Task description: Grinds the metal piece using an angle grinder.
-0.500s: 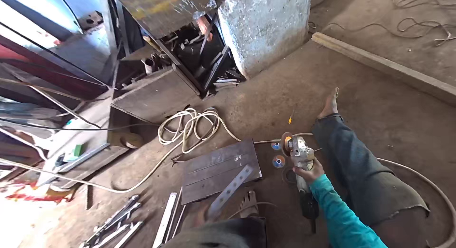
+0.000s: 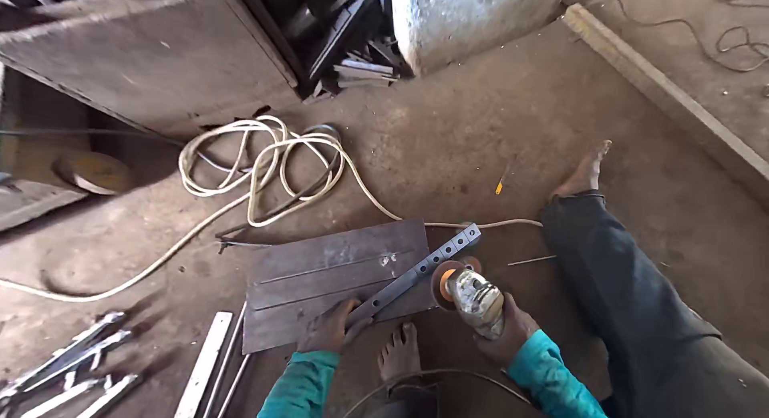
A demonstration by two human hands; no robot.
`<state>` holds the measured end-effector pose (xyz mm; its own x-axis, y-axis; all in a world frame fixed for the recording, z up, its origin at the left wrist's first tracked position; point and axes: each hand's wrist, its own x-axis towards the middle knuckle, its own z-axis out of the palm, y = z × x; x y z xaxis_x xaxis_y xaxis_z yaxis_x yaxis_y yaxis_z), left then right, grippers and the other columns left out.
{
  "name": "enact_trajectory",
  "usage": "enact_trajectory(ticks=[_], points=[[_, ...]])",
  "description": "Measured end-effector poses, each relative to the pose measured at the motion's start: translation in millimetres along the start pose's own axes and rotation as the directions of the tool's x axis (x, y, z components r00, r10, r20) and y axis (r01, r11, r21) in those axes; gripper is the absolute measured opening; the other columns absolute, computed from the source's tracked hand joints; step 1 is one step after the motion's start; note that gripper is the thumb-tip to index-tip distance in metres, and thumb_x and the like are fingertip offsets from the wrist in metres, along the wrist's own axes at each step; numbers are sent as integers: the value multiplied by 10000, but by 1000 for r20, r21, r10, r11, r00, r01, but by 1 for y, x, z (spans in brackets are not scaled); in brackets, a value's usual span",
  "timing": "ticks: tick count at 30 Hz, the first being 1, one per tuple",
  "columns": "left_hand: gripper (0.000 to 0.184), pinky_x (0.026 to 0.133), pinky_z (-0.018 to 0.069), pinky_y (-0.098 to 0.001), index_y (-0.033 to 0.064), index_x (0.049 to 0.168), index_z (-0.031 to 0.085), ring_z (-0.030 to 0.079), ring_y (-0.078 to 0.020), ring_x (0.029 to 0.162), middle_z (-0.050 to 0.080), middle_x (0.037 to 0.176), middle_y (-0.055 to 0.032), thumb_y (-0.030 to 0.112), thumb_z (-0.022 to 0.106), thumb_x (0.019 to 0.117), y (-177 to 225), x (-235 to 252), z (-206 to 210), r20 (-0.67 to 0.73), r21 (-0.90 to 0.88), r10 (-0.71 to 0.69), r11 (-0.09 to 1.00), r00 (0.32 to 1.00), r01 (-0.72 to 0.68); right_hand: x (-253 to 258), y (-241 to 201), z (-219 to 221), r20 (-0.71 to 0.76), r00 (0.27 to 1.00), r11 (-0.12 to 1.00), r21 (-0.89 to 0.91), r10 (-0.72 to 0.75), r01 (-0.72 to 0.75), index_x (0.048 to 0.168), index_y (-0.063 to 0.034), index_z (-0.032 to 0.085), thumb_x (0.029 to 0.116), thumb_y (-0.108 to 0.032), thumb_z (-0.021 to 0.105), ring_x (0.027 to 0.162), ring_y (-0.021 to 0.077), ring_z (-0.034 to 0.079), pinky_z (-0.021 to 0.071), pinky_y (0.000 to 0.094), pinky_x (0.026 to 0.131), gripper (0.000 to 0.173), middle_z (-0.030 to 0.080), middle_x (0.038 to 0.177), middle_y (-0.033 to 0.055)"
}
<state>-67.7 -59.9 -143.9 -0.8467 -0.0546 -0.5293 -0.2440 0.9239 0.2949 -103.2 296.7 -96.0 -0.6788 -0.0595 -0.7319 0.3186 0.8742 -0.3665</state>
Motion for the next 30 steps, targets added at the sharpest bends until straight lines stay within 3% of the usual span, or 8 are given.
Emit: enact_trajectory(ticks=[4,9,13,17,23,26,30], points=[[481,800,550,-684,76,1225,706,733,-441,963,743,1125,-194,433,723,904,-3,-6,12,-157,12,55,999,986,-53,-9,-34,3,71,995,992,-97,-74,81,1542,-47,383,755,-512,830,1198,310,675,547,512,1008,1017,627,1395,166],[480,717,558,-685,57,1160,733,745,-435,894,751,1085,-189,446,701,881,-8,-9,18,-275,-4,166,985,947,-174,5,-44,3,133,990,988,-142,-42,61,1548,-64,369,754,-514,822,1212,319,665,546,525,1003,1019,606,1419,164],[541,677,568,-664,72,1136,749,752,-409,869,760,1058,-166,533,625,882,-17,-5,24,-334,-15,217,972,917,-236,21,-27,-3,-47,999,1000,-13,19,-19,1536,-33,401,689,-483,882,1168,315,689,539,513,1021,1073,693,1278,175],[597,700,565,-669,76,1151,748,752,-405,885,762,1062,-162,584,595,875,-23,0,23,-317,-27,230,968,920,-251,38,-22,-14,-184,977,993,66,108,-97,1470,-40,458,674,-497,882,1063,293,723,567,506,955,1010,736,1137,152],[539,748,553,-701,83,1191,740,746,-434,932,757,1110,-180,511,680,870,-17,-3,15,-259,-18,188,980,947,-199,23,-37,4,85,995,999,9,-54,53,1568,-39,342,705,-490,876,1181,310,682,535,516,1031,1111,680,1302,175],[527,727,552,-706,67,1197,731,744,-448,910,752,1095,-201,488,675,886,-16,-5,17,-272,4,201,978,941,-208,28,-25,2,-16,999,997,63,-40,41,1527,-29,411,682,-497,878,1144,295,700,549,498,1012,1073,712,1243,160],[576,665,557,-679,50,1153,742,749,-433,842,758,1037,-197,542,616,882,-15,-4,21,-342,24,232,971,911,-238,41,-13,-21,-101,990,991,95,101,-92,1473,-45,459,691,-503,873,1105,290,709,555,495,982,996,726,1175,149]])
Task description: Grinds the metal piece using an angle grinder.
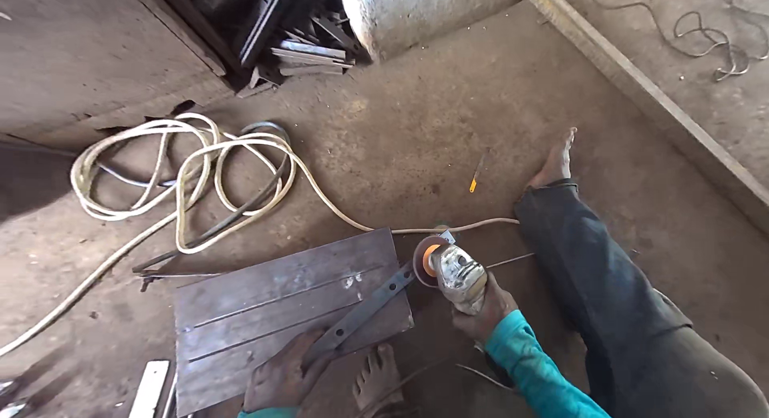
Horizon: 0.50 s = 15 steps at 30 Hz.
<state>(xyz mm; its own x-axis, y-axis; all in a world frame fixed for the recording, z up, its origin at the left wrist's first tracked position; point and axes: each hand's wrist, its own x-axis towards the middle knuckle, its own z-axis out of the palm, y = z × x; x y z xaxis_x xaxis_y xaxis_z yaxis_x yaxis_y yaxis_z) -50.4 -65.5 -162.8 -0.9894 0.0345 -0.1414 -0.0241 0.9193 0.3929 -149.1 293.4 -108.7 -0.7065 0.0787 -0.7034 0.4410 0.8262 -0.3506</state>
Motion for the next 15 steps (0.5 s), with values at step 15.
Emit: enact_trajectory(ticks=[15], points=[[530,683,564,-654,32,1137,740,745,-414,844,753,1024,-197,493,656,888,0,-3,2,7,13,-10,1000,1000,10,-5,-7,-3,142,990,999,-27,-25,29,1549,-57,363,714,-503,874,1180,307,680,537,517,1024,1076,680,1300,163]])
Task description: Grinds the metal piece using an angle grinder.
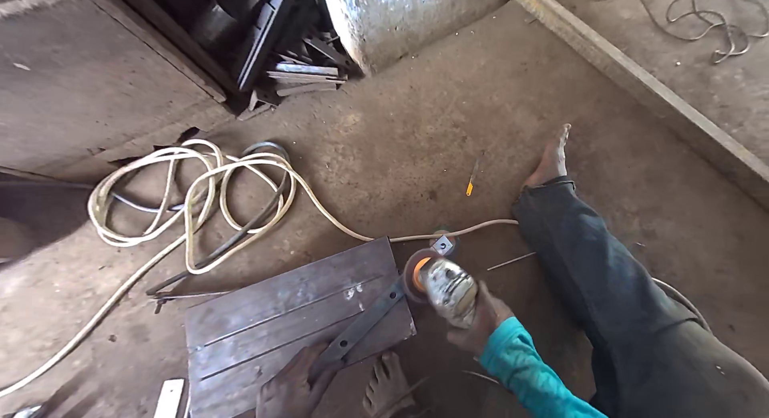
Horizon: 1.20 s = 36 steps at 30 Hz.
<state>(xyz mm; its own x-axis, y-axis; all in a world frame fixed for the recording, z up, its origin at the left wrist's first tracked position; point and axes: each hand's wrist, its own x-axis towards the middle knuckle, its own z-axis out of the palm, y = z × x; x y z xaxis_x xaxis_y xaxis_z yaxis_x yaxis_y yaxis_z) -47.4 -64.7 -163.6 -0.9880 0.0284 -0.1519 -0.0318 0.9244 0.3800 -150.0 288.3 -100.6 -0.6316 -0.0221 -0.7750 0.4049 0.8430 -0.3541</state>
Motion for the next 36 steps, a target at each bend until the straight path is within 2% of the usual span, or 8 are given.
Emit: enact_trajectory(ticks=[4,11,17,21,23,28,33,36], points=[[499,730,552,-683,25,1173,728,737,-446,898,745,1068,-210,433,696,887,5,1,-6,53,4,-33,999,998,33,-7,-13,22,131,982,985,-81,-138,149,1566,-71,357,731,-519,842,1216,319,659,537,533,1019,1064,615,1406,167],[544,702,558,-673,15,1170,732,740,-450,880,747,1042,-222,481,658,899,2,-1,-3,21,2,3,1000,1000,-3,11,1,-12,-137,989,998,-7,60,-62,1521,-57,414,707,-520,858,1150,305,689,545,509,995,1037,702,1241,155],[495,749,555,-680,4,1185,718,731,-465,919,737,1086,-239,408,717,898,3,1,-8,55,-29,-18,999,998,20,-5,-9,9,90,991,990,-91,-100,108,1592,-66,318,733,-515,848,1253,322,639,518,530,1050,1105,600,1431,171],[509,698,560,-667,24,1153,735,742,-436,871,748,1045,-210,457,680,890,2,-1,-2,-1,-5,0,1000,1000,0,4,-4,-8,-58,998,999,-43,8,-10,1514,-60,422,736,-523,845,1194,305,670,532,513,1024,999,673,1309,159],[510,690,561,-664,22,1152,733,742,-435,865,749,1039,-211,457,676,891,1,-1,-1,2,-4,4,1000,1000,-4,8,-1,-16,-107,992,997,-38,60,-64,1524,-52,406,725,-538,837,1178,301,677,538,508,1009,1030,681,1289,157],[496,757,557,-675,7,1180,720,733,-451,923,740,1089,-225,416,705,901,3,-1,-5,51,-41,-22,999,998,24,-3,1,3,39,997,996,-51,-67,69,1577,-77,337,722,-518,858,1221,321,659,530,531,1034,1094,636,1379,163],[508,717,560,-667,6,1150,730,740,-445,878,748,1055,-220,438,699,885,2,-5,-1,23,1,-14,1000,1000,14,7,12,-5,-115,992,998,33,55,-51,1516,-48,415,719,-516,848,1164,292,687,540,495,1015,1021,697,1261,154],[489,728,562,-663,-1,1143,725,741,-443,890,746,1061,-230,419,720,892,3,-1,-2,28,-6,-9,1000,1000,9,3,13,-7,-47,998,1000,8,29,-29,1565,-59,345,713,-509,874,1193,321,674,534,525,1026,1099,673,1313,174]])
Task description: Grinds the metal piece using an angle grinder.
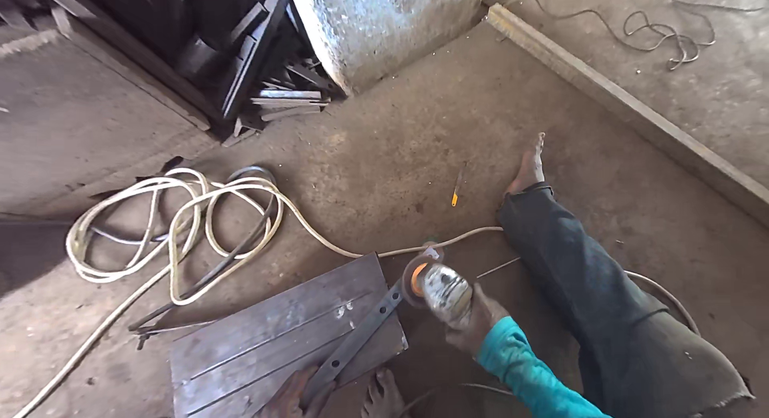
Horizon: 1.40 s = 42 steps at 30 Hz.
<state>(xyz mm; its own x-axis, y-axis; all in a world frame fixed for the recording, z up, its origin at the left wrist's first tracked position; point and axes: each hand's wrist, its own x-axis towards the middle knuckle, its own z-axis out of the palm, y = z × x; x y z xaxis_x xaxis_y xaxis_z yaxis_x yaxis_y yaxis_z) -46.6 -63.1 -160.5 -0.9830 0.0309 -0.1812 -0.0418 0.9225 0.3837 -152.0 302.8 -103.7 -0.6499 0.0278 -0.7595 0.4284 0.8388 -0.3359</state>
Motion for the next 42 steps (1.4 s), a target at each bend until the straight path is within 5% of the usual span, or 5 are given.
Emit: enact_trajectory(ticks=[18,23,30,33,42], points=[[486,702,573,-623,-6,1118,725,741,-426,855,743,1007,-229,431,701,908,-4,-2,5,-31,13,27,1000,999,-27,5,7,-5,-75,997,998,63,25,-20,1494,-55,437,702,-511,857,1148,287,692,541,498,1008,1005,711,1221,145],[498,742,571,-628,9,1141,722,738,-425,917,743,1052,-222,454,681,921,-2,4,3,18,8,-11,1000,1000,11,-4,0,5,63,996,998,-15,-68,69,1560,-85,365,692,-494,876,1160,328,686,544,546,1000,1087,692,1268,168],[476,725,566,-661,20,1166,725,737,-452,894,742,1077,-229,418,729,905,1,1,3,-6,-34,-14,999,1000,14,10,6,-16,-96,995,999,-33,-5,2,1518,-66,411,678,-496,876,1149,298,694,545,509,1005,1051,709,1234,149],[504,761,561,-665,47,1174,730,737,-443,943,746,1108,-208,485,680,928,0,3,2,11,-13,-47,999,999,47,6,2,-30,42,997,979,-190,-68,75,1565,-86,360,694,-521,861,1193,333,670,531,547,1016,1096,679,1296,171],[545,722,567,-632,143,1165,736,747,-380,924,759,1097,-135,619,573,956,-8,1,11,-46,16,-55,998,997,55,9,-3,-27,13,996,970,-230,-83,84,1552,-67,374,698,-537,856,1189,332,673,534,535,1016,1088,676,1304,170]])
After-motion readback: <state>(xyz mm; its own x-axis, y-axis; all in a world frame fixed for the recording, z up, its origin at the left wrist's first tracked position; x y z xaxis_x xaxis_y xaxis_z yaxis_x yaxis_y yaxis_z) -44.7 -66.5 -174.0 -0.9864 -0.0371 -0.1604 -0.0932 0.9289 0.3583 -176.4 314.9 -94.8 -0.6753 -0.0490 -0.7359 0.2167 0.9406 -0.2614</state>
